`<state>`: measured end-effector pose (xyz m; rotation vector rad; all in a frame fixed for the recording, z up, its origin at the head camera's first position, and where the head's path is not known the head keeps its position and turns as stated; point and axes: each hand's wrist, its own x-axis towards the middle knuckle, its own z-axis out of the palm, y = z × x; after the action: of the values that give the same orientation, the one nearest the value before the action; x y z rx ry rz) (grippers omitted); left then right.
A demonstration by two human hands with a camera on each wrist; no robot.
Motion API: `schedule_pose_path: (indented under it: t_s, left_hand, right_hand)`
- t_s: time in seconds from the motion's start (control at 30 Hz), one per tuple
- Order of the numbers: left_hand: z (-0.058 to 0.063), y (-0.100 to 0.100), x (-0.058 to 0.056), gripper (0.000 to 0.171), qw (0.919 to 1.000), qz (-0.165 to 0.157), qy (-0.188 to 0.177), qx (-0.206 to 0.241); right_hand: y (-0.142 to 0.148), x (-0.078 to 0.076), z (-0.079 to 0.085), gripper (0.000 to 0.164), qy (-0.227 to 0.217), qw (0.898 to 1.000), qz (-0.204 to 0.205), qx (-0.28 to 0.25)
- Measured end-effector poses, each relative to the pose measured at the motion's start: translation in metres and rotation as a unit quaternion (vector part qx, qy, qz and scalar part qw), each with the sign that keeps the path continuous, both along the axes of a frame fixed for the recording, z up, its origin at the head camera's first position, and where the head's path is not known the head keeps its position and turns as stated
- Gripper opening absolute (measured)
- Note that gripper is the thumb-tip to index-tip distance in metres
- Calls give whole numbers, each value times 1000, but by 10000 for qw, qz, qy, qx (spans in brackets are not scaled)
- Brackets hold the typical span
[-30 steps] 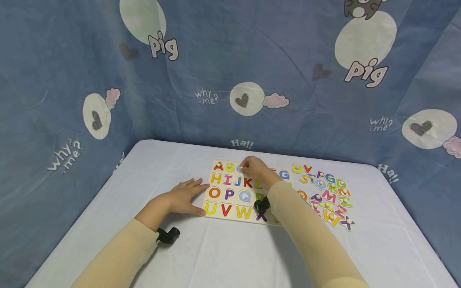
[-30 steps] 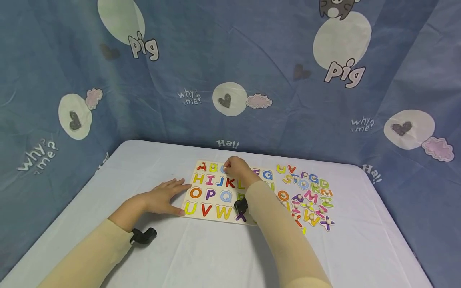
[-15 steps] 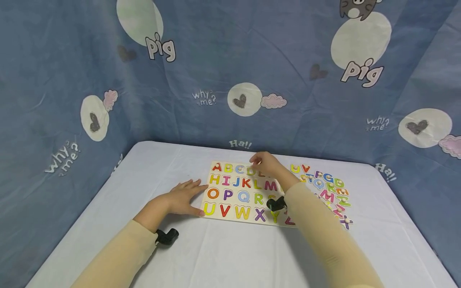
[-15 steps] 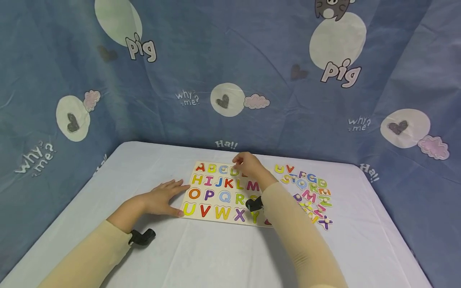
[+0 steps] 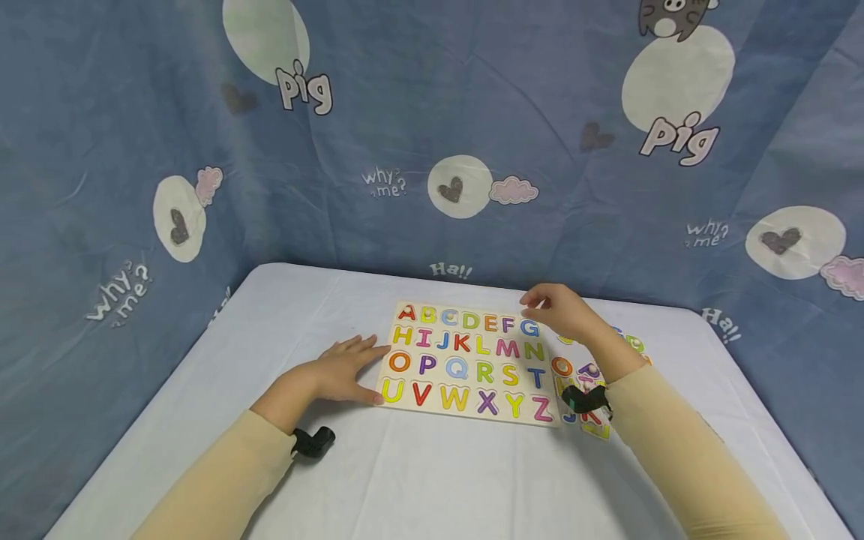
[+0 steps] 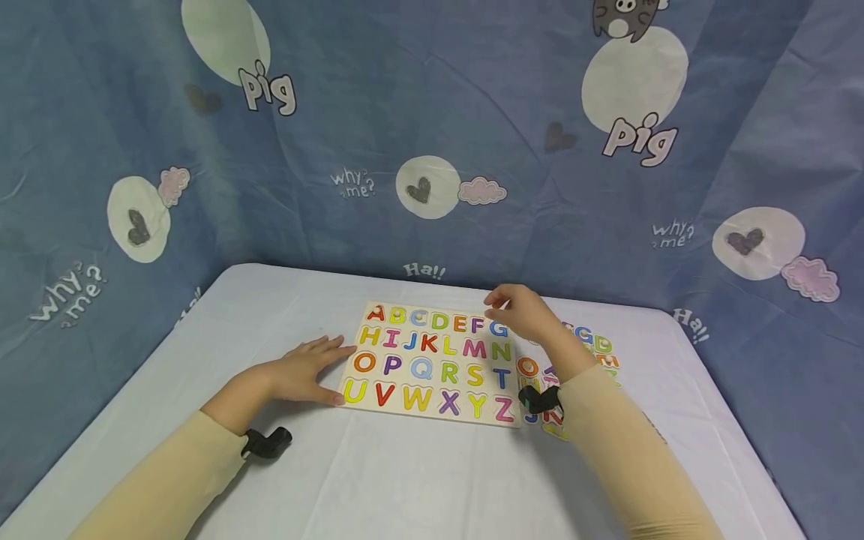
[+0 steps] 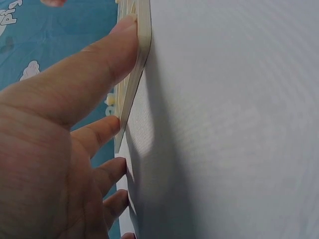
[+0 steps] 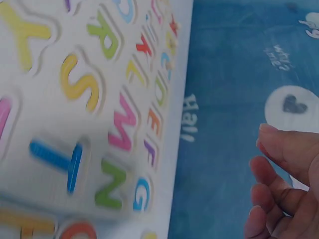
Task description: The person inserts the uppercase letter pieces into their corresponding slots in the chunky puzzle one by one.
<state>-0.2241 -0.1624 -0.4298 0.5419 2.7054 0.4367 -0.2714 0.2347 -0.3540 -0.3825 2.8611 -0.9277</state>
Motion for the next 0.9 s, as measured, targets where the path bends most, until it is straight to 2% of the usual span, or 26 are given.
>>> schedule_pose_path:
  t_s: [0.3,0.5,0.7,0.9]
  left_hand:
    - [2,1,0,97,10000,27,-36,-3]
    - [1,2,-1,98,10000,17,-25,-17]
    - [0,2,-2,98,10000,23,-17,-11]
    - [-1,1,-2,98,10000,14,-29,-21]
  right_hand:
    - [51,22,2,26,109,9995,-252,141]
    - [85,32,-4,26,264,9987,-405,142]
    - [116,39,-10,28,283,9962,-798,201]
    - [147,45,-22,30,541,9913,-1123,426]
